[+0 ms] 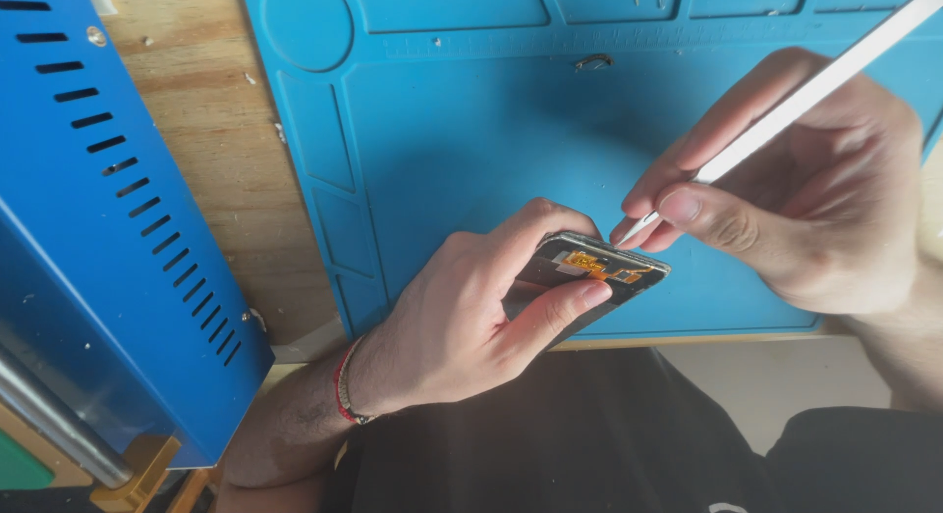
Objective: The person cleans the back of a disassembled smartphone screen using a small brush and tweezers. They wipe the surface and scrape along the edges to remove debris and residue from the device.
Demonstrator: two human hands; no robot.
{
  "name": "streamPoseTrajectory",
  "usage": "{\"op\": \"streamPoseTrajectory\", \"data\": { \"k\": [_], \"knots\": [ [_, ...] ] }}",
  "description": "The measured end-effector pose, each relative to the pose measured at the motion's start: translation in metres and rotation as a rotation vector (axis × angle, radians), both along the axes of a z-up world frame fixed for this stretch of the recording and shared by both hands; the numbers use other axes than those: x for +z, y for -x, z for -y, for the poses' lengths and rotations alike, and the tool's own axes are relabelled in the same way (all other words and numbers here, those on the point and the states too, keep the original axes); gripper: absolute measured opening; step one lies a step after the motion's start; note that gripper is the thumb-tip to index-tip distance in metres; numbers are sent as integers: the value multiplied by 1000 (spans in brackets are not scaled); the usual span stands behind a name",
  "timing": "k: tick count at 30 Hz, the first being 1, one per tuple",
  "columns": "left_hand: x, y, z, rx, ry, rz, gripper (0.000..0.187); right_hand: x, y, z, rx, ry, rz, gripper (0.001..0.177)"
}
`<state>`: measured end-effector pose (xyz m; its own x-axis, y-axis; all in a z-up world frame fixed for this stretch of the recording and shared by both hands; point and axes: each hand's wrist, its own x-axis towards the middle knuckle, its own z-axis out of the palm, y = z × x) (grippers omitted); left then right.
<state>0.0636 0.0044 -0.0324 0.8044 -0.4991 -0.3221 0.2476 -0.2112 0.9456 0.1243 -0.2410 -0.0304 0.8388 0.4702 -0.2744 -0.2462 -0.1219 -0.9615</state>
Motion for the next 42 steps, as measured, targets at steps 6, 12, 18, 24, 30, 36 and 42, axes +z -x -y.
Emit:
{"op": "streamPoseTrajectory", "data": {
  "k": [6, 12, 18, 24, 30, 36, 42],
  "knots": [
    [1, 1, 0, 29, 54, -52, 29, 2, -7, 13, 20, 86, -22, 24],
    [4, -3, 0, 49, 51, -113, 30, 11, -6, 6, 25, 128, -26, 22],
    [3, -1, 0, 64, 65, -137, 30, 12, -6, 6, 53, 168, -18, 20],
    [2, 2, -3, 143, 65, -119, 25, 11, -7, 7, 93, 201, 7, 18],
    [0, 3, -3, 150, 7, -23, 27, 13, -5, 11, 135, 237, 12, 16],
    [2, 4, -2, 106, -54, -18, 26, 10, 2, 11, 126, 191, 30, 21],
    [1, 5, -1, 92, -10, 8, 21, 3, 6, 18, 128, 99, 21, 11]
  ]
}}
